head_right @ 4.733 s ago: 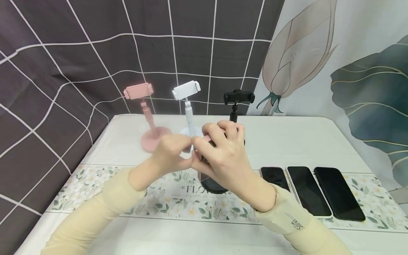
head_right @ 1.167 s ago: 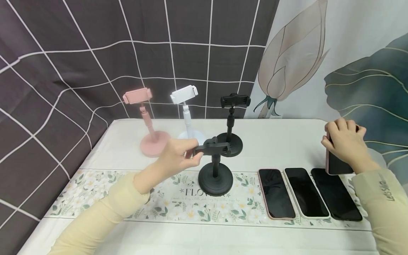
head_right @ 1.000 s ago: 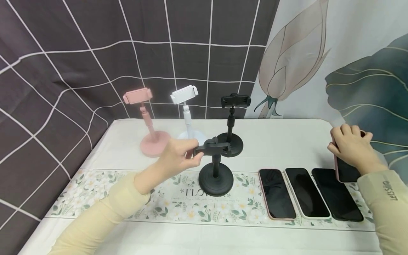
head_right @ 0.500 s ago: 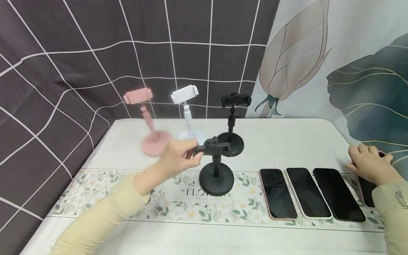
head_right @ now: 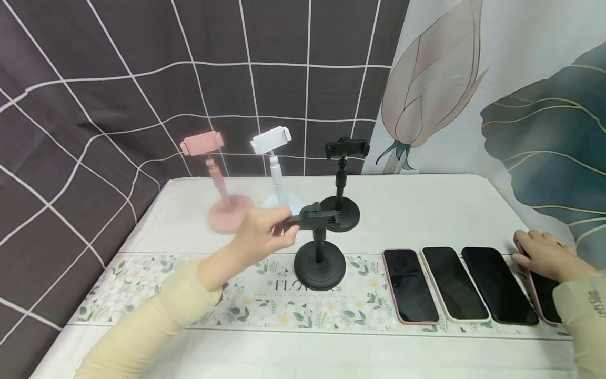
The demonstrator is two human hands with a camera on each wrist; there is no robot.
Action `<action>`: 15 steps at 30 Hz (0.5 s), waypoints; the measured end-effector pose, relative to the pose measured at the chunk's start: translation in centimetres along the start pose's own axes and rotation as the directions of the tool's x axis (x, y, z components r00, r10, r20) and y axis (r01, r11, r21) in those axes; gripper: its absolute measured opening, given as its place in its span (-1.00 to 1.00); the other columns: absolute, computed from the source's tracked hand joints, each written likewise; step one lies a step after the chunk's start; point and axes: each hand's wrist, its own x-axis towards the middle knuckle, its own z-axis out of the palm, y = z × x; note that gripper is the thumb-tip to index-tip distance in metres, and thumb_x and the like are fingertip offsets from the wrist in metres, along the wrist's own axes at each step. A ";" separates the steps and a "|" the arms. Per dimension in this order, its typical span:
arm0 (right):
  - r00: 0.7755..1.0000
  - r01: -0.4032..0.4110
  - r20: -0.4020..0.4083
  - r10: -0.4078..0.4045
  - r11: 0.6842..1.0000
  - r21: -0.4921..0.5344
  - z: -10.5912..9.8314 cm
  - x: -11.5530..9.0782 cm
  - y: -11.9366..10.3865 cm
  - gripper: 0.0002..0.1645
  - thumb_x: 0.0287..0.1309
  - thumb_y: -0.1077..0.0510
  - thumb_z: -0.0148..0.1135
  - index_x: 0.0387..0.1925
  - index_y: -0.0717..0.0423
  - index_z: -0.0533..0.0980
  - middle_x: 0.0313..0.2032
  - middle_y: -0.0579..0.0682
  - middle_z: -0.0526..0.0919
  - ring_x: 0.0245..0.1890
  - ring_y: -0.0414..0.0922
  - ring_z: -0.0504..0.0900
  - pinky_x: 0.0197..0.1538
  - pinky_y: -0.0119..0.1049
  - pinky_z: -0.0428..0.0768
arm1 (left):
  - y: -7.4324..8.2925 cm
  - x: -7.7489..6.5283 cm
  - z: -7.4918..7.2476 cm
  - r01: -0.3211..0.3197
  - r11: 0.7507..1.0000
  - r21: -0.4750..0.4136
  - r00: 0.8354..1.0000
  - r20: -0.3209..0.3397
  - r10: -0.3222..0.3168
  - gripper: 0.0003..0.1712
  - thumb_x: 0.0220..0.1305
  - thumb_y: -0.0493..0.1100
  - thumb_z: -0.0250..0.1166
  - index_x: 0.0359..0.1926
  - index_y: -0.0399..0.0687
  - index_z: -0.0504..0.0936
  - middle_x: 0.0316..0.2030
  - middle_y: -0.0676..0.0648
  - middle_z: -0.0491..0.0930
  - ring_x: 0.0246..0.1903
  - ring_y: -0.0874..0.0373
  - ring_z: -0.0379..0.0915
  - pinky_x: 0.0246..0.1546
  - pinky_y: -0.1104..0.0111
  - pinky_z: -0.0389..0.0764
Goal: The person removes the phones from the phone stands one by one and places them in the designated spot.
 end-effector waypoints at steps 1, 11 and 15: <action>1.000 0.005 0.013 -0.005 1.000 0.007 0.1 -0.1 0.0 -0.66 -0.17 0.20 0.19 -0.47 0.21 0.19 -0.59 0.13 0.26 -0.51 0.19 0.30 -0.50 0.21 0.35 | 0.0 0.0 0.0 0.000 1.000 0.000 1.000 0.000 0.000 -0.78 -0.07 -0.22 0.17 -0.69 -0.07 0.30 -0.87 0.06 0.26 -0.80 0.36 0.14 -0.83 0.56 0.17; 0.998 0.056 0.018 -0.057 0.997 0.062 1.0 0.9 -0.6 -0.58 -0.26 0.26 0.24 -0.37 0.46 0.29 -0.52 0.29 0.44 -0.50 0.15 0.44 -0.43 0.13 0.50 | -0.2 -0.1 0.1 0.007 1.000 -0.012 1.000 0.007 -0.007 -0.79 -0.07 -0.22 0.16 -0.68 -0.08 0.30 -0.86 0.06 0.26 -0.79 0.35 0.14 -0.82 0.56 0.16; 0.994 0.100 -0.059 -0.094 0.989 0.110 1.6 0.7 -0.6 -0.56 -0.34 0.32 0.28 -0.43 0.51 0.28 -0.53 0.30 0.44 -0.51 0.14 0.44 -0.41 0.12 0.48 | -0.2 -0.1 0.1 0.005 1.000 -0.012 1.000 0.009 -0.005 -0.79 -0.07 -0.22 0.16 -0.68 -0.07 0.30 -0.86 0.06 0.27 -0.79 0.36 0.15 -0.82 0.57 0.17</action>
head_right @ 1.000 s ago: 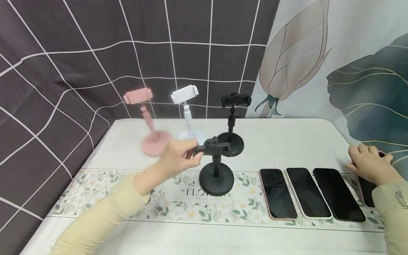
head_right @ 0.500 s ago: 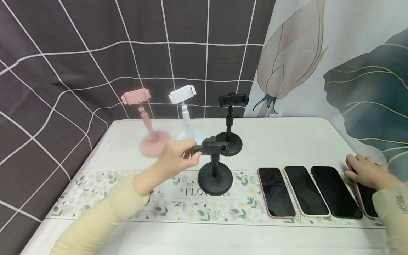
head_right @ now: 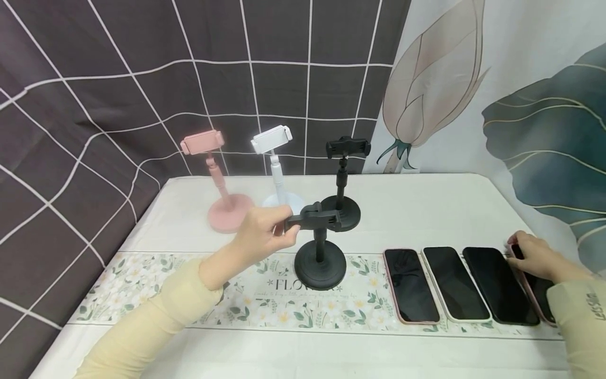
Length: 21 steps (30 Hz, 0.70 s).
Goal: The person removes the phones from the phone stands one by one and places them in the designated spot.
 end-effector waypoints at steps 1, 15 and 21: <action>1.000 0.007 -0.016 -0.007 1.000 0.009 0.1 -0.1 0.1 -0.57 -0.35 0.33 0.29 -0.44 0.51 0.28 -0.54 0.29 0.43 -0.52 0.13 0.44 -0.41 0.12 0.48 | 0.0 0.0 0.0 0.000 1.000 0.000 1.000 -0.001 0.000 -0.79 -0.08 -0.22 0.16 -0.68 -0.08 0.31 -0.86 0.06 0.27 -0.79 0.36 0.15 -0.82 0.57 0.17; 0.990 -0.002 -0.142 0.010 0.998 0.055 1.7 -1.0 0.3 -0.75 -0.15 0.38 0.20 -0.42 0.44 0.32 -0.47 0.45 0.47 -0.35 0.28 0.31 -0.31 0.20 0.28 | 0.1 0.1 0.1 0.005 1.000 -0.010 1.000 -0.011 -0.005 -0.79 -0.08 -0.23 0.16 -0.69 -0.08 0.30 -0.86 0.05 0.26 -0.79 0.34 0.14 -0.83 0.56 0.17; 0.989 0.013 -0.145 0.003 0.994 0.106 1.3 -0.5 -0.1 -0.90 0.06 0.42 0.02 -0.46 0.48 0.39 -0.53 0.30 0.48 -0.44 0.19 0.39 -0.38 0.14 0.38 | 0.2 0.0 0.2 0.029 0.999 -0.019 1.000 -0.010 -0.029 -0.80 -0.08 -0.24 0.15 -0.68 -0.08 0.29 -0.86 0.03 0.28 -0.79 0.33 0.15 -0.82 0.56 0.18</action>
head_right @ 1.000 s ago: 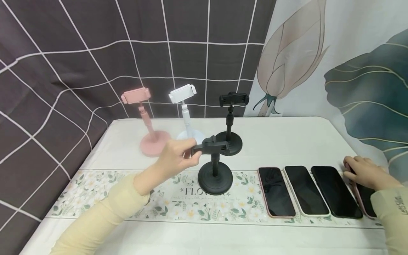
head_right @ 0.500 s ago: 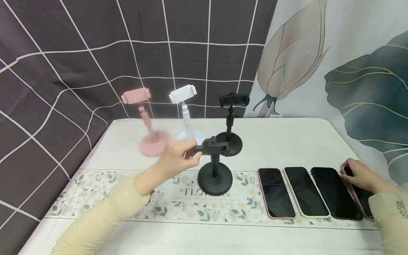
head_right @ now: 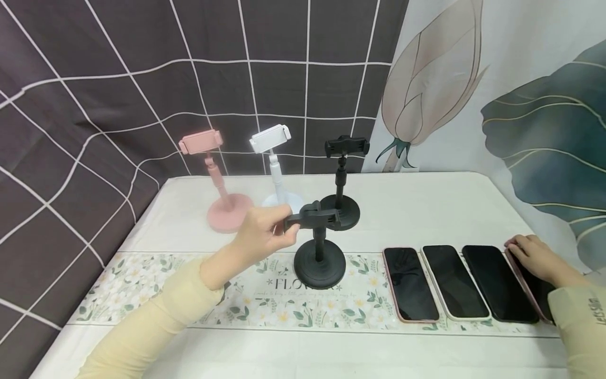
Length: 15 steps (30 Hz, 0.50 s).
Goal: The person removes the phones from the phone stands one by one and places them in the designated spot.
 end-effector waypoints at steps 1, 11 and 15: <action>1.000 0.008 -0.003 -0.008 1.000 0.000 -0.1 0.1 -0.1 -0.92 0.05 0.46 0.00 -0.47 0.49 0.40 -0.54 0.29 0.48 -0.46 0.18 0.41 -0.39 0.13 0.40 | 0.1 0.0 0.0 0.012 1.000 -0.011 1.000 0.002 -0.012 -0.80 -0.08 -0.24 0.16 -0.68 -0.09 0.30 -0.85 0.03 0.30 -0.79 0.33 0.17 -0.81 0.56 0.19; 0.998 0.004 -0.067 -0.006 0.999 -0.036 -0.9 2.2 -3.6 -0.84 0.13 0.35 -0.04 -0.33 0.45 0.39 -0.32 0.49 0.46 -0.24 0.31 0.37 -0.21 0.24 0.33 | 1.9 -0.4 0.7 0.321 0.897 -0.303 0.946 0.062 -0.317 -0.83 0.07 -0.27 0.21 -0.32 -0.20 0.41 -0.52 -0.14 0.60 -0.55 0.31 0.41 -0.63 0.35 0.57; 0.986 0.096 -0.132 -0.101 0.994 -0.044 -1.1 3.2 -5.8 -0.89 0.09 0.39 -0.02 -0.35 0.39 0.43 -0.30 0.43 0.48 -0.23 0.27 0.38 -0.19 0.20 0.33 | 2.0 -0.6 1.2 0.365 0.822 -0.437 0.924 0.065 -0.376 -0.81 0.06 -0.32 0.23 -0.35 -0.25 0.37 -0.29 -0.30 0.64 -0.39 0.26 0.52 -0.47 0.30 0.66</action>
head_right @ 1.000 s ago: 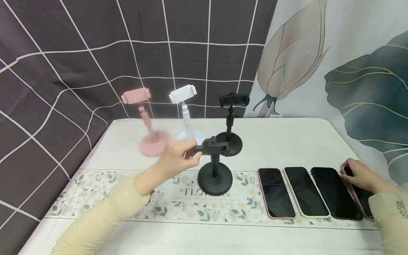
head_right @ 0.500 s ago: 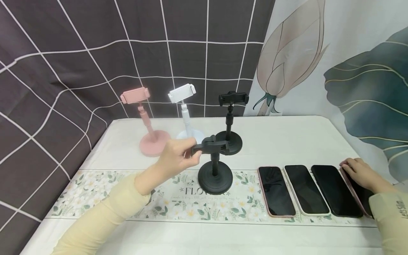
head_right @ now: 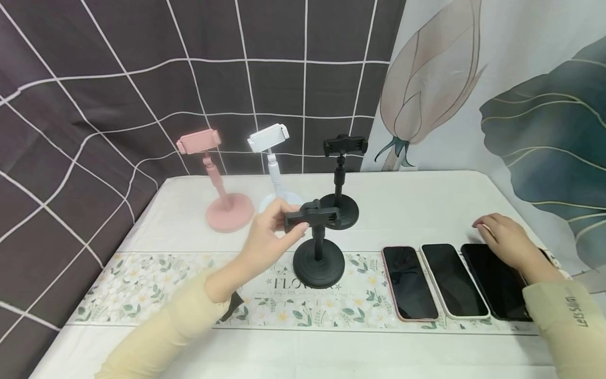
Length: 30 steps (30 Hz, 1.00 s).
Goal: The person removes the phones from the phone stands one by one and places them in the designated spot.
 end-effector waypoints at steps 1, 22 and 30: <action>0.999 0.031 -0.020 -0.031 0.999 0.005 -0.1 0.3 -0.5 -0.90 0.08 0.40 -0.01 -0.36 0.37 0.43 -0.31 0.41 0.48 -0.24 0.26 0.39 -0.20 0.18 0.33 | -0.1 0.0 0.1 0.000 1.000 -0.023 1.000 -0.002 0.000 -0.81 0.06 -0.33 0.23 -0.36 -0.27 0.36 -0.24 -0.33 0.63 -0.34 0.23 0.53 -0.41 0.31 0.67; 0.900 0.429 -0.101 -0.424 0.903 0.031 -1.3 3.0 -12.9 -0.77 -0.16 0.39 0.18 -0.40 0.07 0.46 -0.20 0.19 0.50 0.00 0.21 0.31 -0.01 0.22 0.22 | 1.7 8.2 4.3 0.054 0.982 -0.179 0.997 0.071 -0.042 -0.79 0.08 -0.41 0.19 -0.30 -0.38 0.32 -0.25 -0.38 0.51 -0.43 0.09 0.57 -0.37 0.47 0.63; 0.894 0.446 -0.069 -0.442 0.893 0.062 -1.5 2.9 -14.8 -0.74 -0.20 0.39 0.17 -0.46 -0.02 0.46 -0.16 0.12 0.51 0.04 0.17 0.32 -0.04 0.20 0.30 | -1.1 11.9 8.6 -0.090 0.995 -0.041 0.993 0.077 0.093 -0.77 0.08 -0.26 0.25 -0.32 -0.26 0.37 -0.24 -0.24 0.60 -0.36 0.33 0.51 -0.31 0.61 0.55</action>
